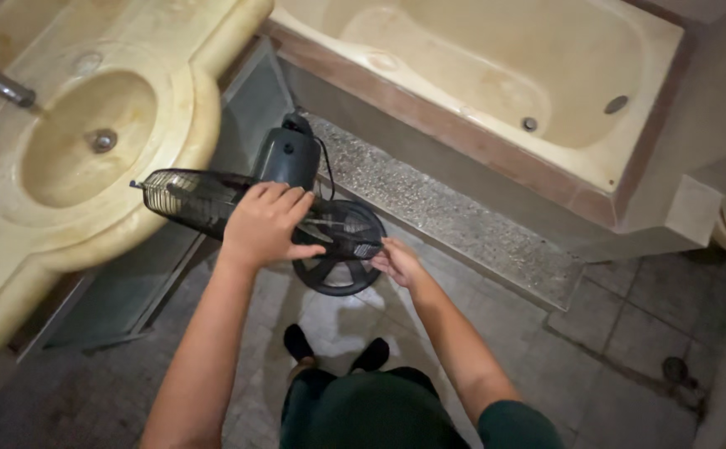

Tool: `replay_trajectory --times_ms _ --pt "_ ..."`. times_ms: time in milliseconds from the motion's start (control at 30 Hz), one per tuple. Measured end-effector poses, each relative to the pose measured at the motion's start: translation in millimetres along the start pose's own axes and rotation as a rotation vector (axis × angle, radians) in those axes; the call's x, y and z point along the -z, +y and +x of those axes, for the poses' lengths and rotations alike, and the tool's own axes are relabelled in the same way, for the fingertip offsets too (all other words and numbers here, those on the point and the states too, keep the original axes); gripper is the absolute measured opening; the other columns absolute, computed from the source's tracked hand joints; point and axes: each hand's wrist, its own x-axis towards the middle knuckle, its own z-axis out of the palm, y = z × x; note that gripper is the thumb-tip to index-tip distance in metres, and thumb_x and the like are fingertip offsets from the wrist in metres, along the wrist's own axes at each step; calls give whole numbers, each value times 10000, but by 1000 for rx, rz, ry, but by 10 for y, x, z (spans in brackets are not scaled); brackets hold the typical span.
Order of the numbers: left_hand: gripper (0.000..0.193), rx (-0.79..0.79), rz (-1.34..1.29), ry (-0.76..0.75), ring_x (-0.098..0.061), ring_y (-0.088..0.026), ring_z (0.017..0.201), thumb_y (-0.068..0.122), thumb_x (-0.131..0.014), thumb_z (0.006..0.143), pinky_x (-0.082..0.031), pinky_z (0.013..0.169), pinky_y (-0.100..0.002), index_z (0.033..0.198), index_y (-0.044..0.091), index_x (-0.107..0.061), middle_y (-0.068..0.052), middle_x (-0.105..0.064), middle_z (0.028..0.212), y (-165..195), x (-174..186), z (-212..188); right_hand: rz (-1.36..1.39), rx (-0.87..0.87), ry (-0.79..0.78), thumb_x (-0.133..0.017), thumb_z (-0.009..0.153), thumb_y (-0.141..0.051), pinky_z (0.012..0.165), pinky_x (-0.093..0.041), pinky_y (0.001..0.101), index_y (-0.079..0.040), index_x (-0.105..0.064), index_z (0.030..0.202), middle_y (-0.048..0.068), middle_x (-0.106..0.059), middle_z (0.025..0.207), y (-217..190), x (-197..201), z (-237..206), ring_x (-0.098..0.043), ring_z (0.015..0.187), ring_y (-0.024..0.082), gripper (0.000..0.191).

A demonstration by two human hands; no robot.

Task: The person works on a pedestal fan on the bathroom floor. They lift and reposition the fan, remove the front grille, then use a screwdriver to unscrew the blade cap at the hub and pull the fan blade off the motor shaft, setting parts on the counter and floor.

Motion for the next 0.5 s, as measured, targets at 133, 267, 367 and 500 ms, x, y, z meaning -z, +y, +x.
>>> replay_trajectory --times_ms 133,267,367,500 --pt "778 52 36 71 -672 -281 1005 678 -771 685 -495 962 -436 1106 25 -726 -97 -724 1057 -226 -13 -220 53 12 -46 -467 1064 -284 819 -614 391 -139 -529 1173 105 -732 1047 74 -293 111 -739 906 238 192" --pt "725 54 44 100 -680 -276 998 644 -778 703 -505 940 -428 1085 29 -733 -94 -729 1054 -372 -4 -401 85 17 -70 -470 1072 -290 784 -599 398 -158 -513 1139 114 -733 1022 173 -485 175 -713 889 247 154" --pt "714 68 25 100 -679 -288 982 635 -793 706 -512 899 -424 1069 22 -743 -97 -729 1030 -456 33 -505 85 -24 -17 -465 1072 -339 798 -598 392 -151 -534 1141 111 -732 1011 218 -606 197 -722 900 249 212" --pt "689 79 0 113 -684 -288 982 610 -800 701 -518 897 -418 1054 22 -742 -97 -729 1018 -533 87 -572 102 -21 -91 -474 1071 -330 798 -601 368 -74 -655 1173 118 -755 1017 245 -710 204 -733 908 235 330"
